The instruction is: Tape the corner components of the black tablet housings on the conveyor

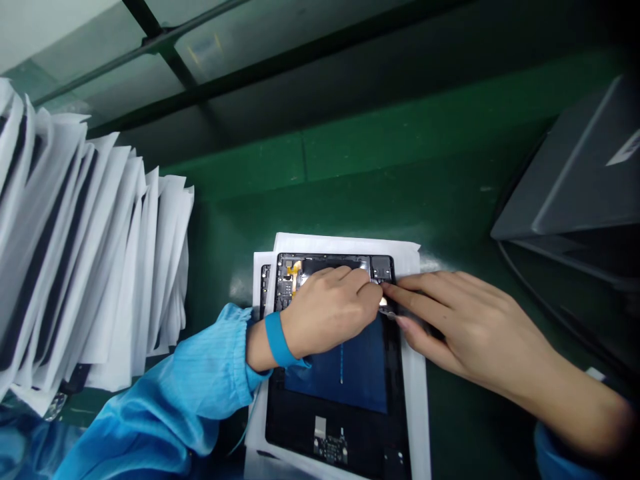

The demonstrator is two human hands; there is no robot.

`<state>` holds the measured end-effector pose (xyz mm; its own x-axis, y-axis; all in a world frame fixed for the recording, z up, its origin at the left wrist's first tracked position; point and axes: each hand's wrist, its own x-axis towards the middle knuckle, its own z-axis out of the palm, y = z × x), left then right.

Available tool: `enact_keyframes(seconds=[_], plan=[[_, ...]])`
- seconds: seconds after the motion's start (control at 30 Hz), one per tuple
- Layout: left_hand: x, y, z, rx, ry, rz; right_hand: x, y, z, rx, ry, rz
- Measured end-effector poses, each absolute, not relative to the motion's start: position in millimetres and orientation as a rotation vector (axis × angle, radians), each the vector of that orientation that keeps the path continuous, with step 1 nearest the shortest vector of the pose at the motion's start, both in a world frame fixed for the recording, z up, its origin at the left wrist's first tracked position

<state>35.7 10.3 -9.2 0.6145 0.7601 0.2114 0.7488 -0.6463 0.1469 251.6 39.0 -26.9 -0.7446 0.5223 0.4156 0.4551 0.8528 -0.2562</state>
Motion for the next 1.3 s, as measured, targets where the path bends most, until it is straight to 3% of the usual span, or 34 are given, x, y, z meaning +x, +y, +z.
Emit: enact_keyframes(seconds=[1.3], plan=[[38.9,5.7,-17.4,2.6,1.323,0.537,249.0,41.2,-20.7,-0.655,-2.576,0.176]])
